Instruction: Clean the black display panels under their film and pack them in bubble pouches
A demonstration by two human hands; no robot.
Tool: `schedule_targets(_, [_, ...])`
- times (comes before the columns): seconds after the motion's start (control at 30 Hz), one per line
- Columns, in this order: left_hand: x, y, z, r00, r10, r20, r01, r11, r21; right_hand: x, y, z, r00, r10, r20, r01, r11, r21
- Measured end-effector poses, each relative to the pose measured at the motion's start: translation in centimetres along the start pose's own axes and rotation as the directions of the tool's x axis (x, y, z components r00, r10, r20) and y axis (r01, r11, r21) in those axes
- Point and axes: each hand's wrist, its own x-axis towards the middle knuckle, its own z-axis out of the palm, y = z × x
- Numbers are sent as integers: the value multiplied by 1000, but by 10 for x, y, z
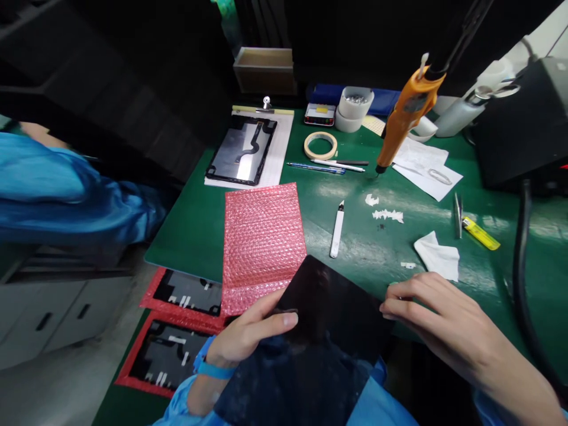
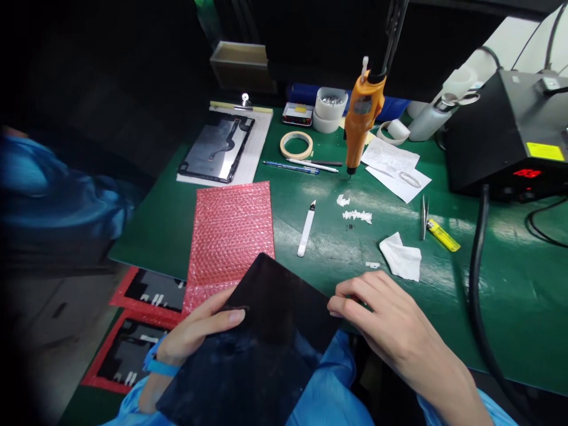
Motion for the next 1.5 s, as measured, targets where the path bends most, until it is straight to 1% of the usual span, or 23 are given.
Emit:
schedule_targets(0.1, [2,-1,0,1000,3,1,-3,1000,19,0,-2,1,1000,-19,10,20,998,-56])
schedule_targets(0.2, [5,-4,-2,1000,18,11,-18,999,32,-1,-4,4,999,-29,44,33,996,-87])
schedule_targets(0.27, [6,-6,-2,1000,17,16,-17,999,31,-2,-5,5,997,-10,72,15,997,-72])
schedule_targets(0.33, [7,-7,-2,1000,8,17,-8,1000,27,-2,-4,5,998,8,66,-6,999,-37])
schedule_targets(0.43, [6,-7,0,1000,4,17,-4,999,32,-3,-1,4,999,2,38,-2,1000,-7])
schedule_targets(0.5, [5,-5,3,1000,-2,18,1,999,38,-2,0,3,999,6,51,-7,1000,17])
schedule_targets(0.6, [5,-4,6,1000,1,7,-1,999,48,-3,1,3,993,64,99,-73,993,90])
schedule_targets(0.67, [5,-5,5,1000,2,7,-3,999,40,-5,3,3,988,103,116,-124,974,191])
schedule_targets(0.73, [7,-6,1,1000,6,8,-7,1000,27,-8,8,3,988,132,85,-152,938,311])
schedule_targets(0.8, [8,-7,-3,1000,13,3,-13,1000,25,-12,13,3,988,154,8,-146,919,365])
schedule_targets(0.87, [10,-9,-6,1000,19,0,-19,999,26,-14,16,4,985,153,-75,-120,935,333])
schedule_targets(0.9, [10,-9,-7,1000,19,0,-19,1000,24,-15,17,5,986,140,-95,-105,946,305])
schedule_targets(1.0, [10,-10,-7,1000,26,-2,-26,1000,17,-14,14,7,995,87,-56,-72,972,223])
schedule_targets(1.1, [9,-9,-5,1000,21,2,-21,999,34,-11,9,8,1000,31,-2,-31,996,83])
schedule_targets(1.2, [8,-8,-5,1000,23,6,-23,999,48,-11,7,9,1000,-8,-12,7,1000,-23])
schedule_targets(1.37, [7,-9,-5,999,37,-3,-37,998,43,-17,5,10,998,-30,-46,28,998,-52])
schedule_targets(1.43, [7,-8,-5,999,34,3,-34,997,67,-16,4,10,997,-29,-65,25,998,-60])
schedule_targets(1.5, [8,-6,-4,1000,24,20,-25,995,96,-13,3,9,997,-42,-61,39,998,-56])
